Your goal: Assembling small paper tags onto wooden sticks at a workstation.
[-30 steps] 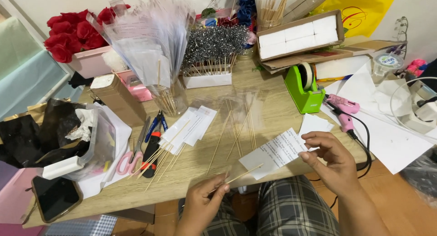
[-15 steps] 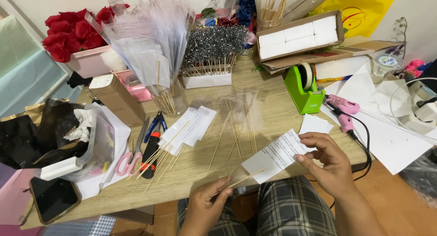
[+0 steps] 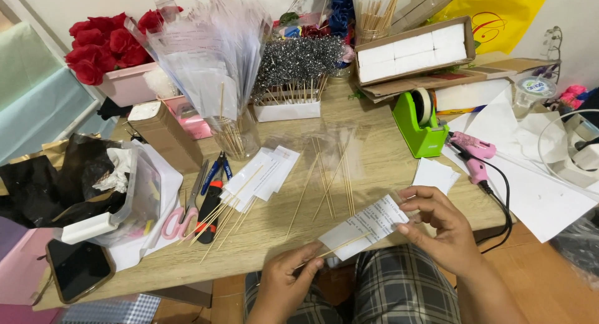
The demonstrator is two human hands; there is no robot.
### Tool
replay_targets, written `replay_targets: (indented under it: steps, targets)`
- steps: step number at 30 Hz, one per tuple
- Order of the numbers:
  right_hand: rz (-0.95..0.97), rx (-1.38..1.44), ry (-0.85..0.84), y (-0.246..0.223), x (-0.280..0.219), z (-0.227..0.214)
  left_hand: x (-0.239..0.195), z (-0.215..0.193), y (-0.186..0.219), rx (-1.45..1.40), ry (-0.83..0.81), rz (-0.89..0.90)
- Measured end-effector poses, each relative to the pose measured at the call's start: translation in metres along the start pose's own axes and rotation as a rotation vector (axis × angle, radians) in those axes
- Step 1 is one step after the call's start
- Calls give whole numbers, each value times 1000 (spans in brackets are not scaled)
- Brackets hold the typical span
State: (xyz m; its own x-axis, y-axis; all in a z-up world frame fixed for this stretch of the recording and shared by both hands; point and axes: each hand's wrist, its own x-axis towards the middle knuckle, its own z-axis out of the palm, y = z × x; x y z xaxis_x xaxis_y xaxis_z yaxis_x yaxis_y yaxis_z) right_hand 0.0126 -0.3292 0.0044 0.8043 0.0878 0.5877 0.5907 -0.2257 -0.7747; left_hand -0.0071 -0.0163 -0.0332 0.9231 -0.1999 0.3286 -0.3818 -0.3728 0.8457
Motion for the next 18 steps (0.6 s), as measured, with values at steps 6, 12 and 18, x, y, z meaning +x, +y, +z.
replay_targets:
  steps: [6,12,18]
  targets:
    - [27,83,-107,3,0,2,6,-2,11,-9,-29,84]
    - [49,150,-250,0,5,7,9,-4,20,-49,-62,76]
    - [-23,123,-276,7,6,9,17,-7,10,35,56,272]
